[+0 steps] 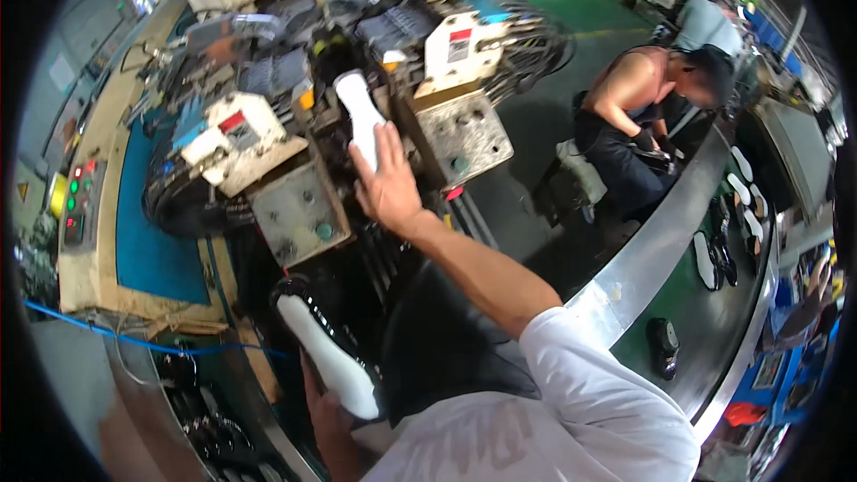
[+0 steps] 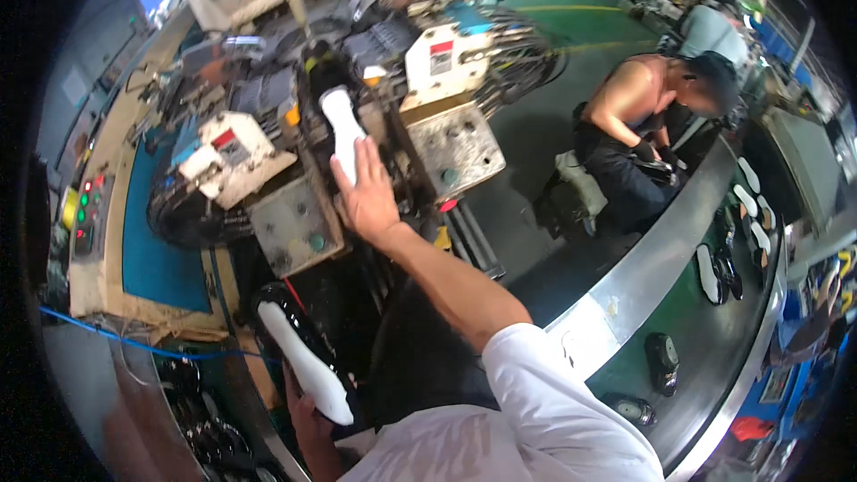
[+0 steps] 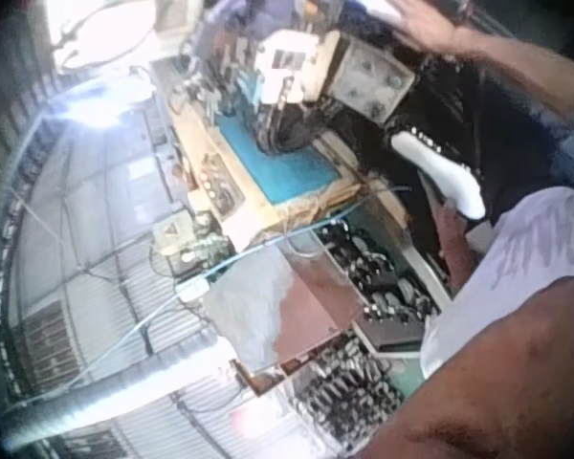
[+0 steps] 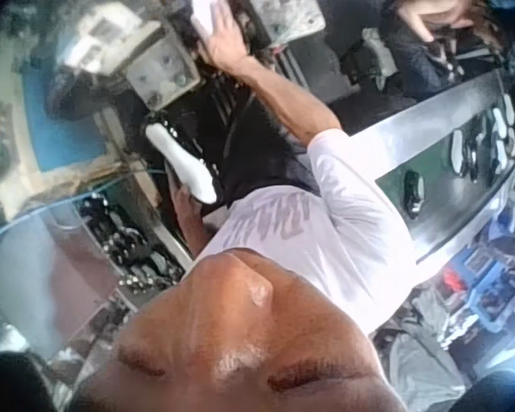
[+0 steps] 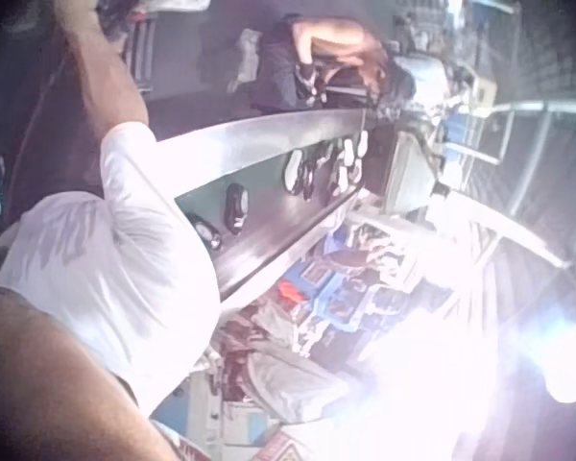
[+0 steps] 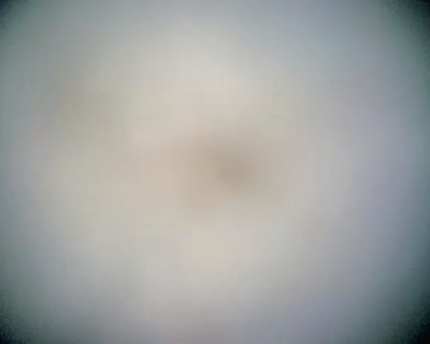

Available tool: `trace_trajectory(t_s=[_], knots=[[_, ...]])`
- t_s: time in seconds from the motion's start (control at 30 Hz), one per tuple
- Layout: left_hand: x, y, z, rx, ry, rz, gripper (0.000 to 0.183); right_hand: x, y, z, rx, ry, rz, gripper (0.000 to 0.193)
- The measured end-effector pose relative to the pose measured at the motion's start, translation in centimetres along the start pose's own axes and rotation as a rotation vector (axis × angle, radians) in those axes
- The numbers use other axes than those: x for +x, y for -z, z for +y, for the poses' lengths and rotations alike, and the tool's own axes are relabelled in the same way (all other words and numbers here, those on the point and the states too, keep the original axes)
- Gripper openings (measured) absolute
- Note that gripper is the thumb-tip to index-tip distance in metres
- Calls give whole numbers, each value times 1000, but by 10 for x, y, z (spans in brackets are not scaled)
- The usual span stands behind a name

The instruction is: The person repeatedly picks up black shoe uppers and white insoles from a metal table. They place the insole into the upper and press the edges together by hand to secure the fit. The person then places the assembled shoe onto a nearby conveyor belt. This process is repeated for multiple pairs of shoes throughout the video.

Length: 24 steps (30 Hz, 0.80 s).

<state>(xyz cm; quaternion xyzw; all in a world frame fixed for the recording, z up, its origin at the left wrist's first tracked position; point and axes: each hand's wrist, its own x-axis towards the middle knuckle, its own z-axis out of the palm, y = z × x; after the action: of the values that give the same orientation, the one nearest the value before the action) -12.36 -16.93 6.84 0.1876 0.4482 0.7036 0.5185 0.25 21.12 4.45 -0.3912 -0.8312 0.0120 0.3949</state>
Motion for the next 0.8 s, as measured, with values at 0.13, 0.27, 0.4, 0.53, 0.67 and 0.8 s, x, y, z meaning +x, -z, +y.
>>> trace_trajectory(t_s=[0.13,0.27,0.4,0.53,0.67,0.8], knots=[[24,7,-5,53,78,43,120,8,0,-8,-36,-34,-42,68],[51,-11,-3,50,105,21,122,46,-21,3,-99,-9,-11,75],[77,-22,-7,64,122,13,121,93,-47,21,-117,-1,11,76],[103,-35,-10,67,157,-26,119,136,-82,38,-161,37,38,75],[136,-41,-19,167,148,-93,120,149,-75,34,-62,-18,56,52],[149,-55,-20,218,128,-126,117,152,-64,27,-13,13,43,54]])
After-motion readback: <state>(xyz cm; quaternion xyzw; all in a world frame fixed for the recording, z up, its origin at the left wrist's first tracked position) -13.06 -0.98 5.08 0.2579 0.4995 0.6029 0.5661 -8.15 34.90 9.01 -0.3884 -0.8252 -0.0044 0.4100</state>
